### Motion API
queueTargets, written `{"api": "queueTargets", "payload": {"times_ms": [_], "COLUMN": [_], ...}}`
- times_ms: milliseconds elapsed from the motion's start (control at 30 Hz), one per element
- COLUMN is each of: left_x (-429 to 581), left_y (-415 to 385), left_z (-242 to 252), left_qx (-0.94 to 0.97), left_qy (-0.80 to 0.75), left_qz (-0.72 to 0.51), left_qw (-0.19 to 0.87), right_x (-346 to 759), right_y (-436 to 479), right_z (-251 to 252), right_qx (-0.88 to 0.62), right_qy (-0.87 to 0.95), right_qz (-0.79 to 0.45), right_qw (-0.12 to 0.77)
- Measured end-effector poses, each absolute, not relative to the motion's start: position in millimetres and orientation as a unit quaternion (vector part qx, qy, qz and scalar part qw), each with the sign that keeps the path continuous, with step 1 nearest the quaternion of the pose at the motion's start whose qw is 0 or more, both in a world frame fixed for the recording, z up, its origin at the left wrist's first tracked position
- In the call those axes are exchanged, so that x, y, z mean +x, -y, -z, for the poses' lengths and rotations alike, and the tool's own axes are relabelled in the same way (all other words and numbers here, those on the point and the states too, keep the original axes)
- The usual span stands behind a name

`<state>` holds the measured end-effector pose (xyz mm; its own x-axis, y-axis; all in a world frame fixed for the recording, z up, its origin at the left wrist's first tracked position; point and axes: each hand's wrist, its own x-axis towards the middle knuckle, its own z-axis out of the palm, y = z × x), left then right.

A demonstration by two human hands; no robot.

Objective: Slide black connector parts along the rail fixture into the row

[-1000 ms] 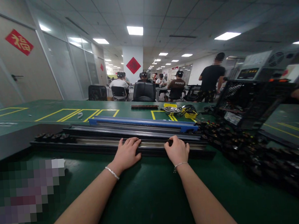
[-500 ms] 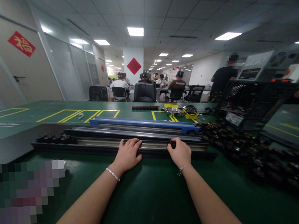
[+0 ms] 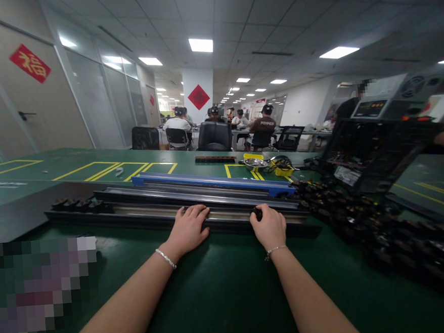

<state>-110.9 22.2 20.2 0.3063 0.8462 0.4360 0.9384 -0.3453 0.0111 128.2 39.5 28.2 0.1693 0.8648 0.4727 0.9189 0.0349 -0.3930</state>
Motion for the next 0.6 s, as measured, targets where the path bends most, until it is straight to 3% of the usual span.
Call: {"api": "queueTargets", "payload": {"times_ms": [600], "left_x": [-111.1], "left_y": [-22.0], "left_z": [-20.8], "left_qx": [-0.799], "left_qy": [0.559], "left_qz": [0.185], "left_qw": [0.123], "right_x": [133.4], "right_y": [-40.1], "right_z": [-28.2], "right_qx": [-0.705], "right_qy": [0.630], "right_qz": [0.036], "right_qw": [0.324]}}
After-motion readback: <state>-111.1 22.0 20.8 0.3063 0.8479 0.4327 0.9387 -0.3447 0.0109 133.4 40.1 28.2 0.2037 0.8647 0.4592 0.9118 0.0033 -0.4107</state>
